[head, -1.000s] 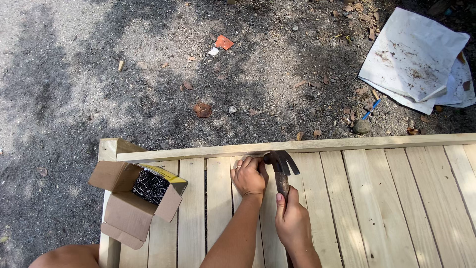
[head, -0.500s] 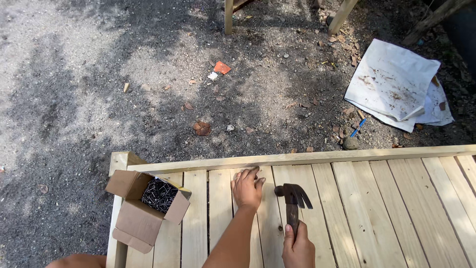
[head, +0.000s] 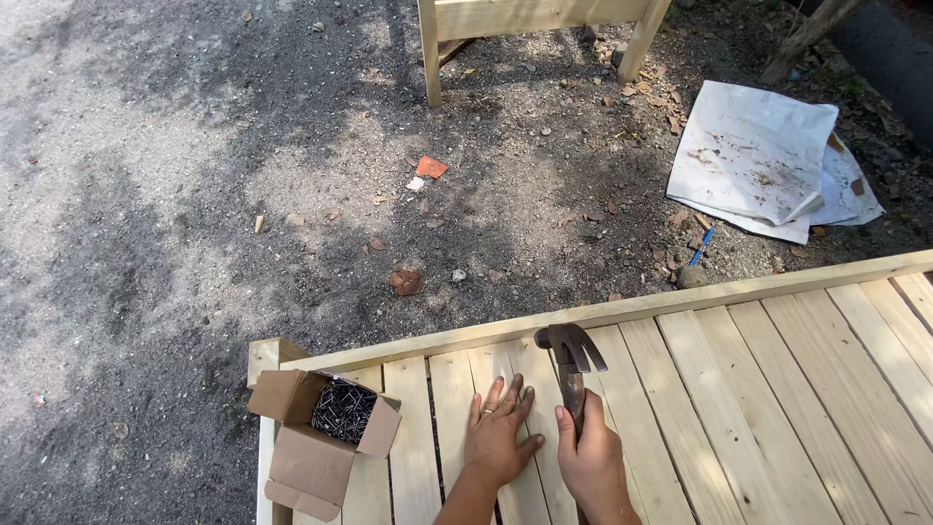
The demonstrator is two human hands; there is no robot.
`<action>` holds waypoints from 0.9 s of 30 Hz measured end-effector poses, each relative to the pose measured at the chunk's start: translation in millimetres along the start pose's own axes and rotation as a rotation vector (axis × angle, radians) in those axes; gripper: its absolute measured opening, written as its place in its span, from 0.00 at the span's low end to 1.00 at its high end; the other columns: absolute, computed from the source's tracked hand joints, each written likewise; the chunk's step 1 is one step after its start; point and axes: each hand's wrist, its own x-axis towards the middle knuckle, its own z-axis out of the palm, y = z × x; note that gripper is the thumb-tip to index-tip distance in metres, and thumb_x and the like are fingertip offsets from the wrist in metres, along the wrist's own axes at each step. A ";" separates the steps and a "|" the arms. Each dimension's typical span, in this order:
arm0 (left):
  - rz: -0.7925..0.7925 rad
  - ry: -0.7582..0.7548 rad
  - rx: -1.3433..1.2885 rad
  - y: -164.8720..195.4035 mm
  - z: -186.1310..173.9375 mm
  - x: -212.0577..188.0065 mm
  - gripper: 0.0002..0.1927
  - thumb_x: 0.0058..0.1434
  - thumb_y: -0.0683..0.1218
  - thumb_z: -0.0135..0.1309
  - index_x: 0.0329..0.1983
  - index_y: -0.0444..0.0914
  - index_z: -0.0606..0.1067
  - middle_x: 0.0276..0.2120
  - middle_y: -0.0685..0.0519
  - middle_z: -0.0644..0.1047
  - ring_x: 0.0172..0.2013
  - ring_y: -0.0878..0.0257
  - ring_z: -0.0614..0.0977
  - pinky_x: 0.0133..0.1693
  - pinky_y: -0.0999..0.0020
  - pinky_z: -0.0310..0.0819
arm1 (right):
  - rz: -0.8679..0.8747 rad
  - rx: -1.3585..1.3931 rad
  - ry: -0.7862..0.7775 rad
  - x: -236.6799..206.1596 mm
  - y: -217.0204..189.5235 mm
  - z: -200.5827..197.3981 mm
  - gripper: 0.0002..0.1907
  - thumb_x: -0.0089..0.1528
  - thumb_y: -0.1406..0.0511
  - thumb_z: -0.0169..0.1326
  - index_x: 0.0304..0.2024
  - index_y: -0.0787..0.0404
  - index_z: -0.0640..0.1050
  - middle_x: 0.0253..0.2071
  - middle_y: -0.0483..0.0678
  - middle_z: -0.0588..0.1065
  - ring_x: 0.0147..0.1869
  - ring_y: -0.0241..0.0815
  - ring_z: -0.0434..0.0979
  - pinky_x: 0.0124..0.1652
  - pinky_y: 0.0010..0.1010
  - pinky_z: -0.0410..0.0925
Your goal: The person sits beside a wooden slatted frame outdoors and hammers nails along its edge rail, taking nails one at a time from an open cardboard nail box. They position each nail on the rail with one hand and drive it in with a claw hammer, working along the frame.
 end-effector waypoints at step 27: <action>0.011 0.004 -0.097 -4.2 -1.1 6.2 0.40 0.57 0.54 0.49 0.76 0.58 0.56 0.78 0.66 0.46 0.77 0.64 0.41 0.73 0.54 0.28 | -0.058 -0.361 -0.106 17.5 -22.9 -6.5 0.15 0.69 0.57 0.49 0.49 0.61 0.67 0.26 0.61 0.79 0.32 0.65 0.81 0.33 0.51 0.70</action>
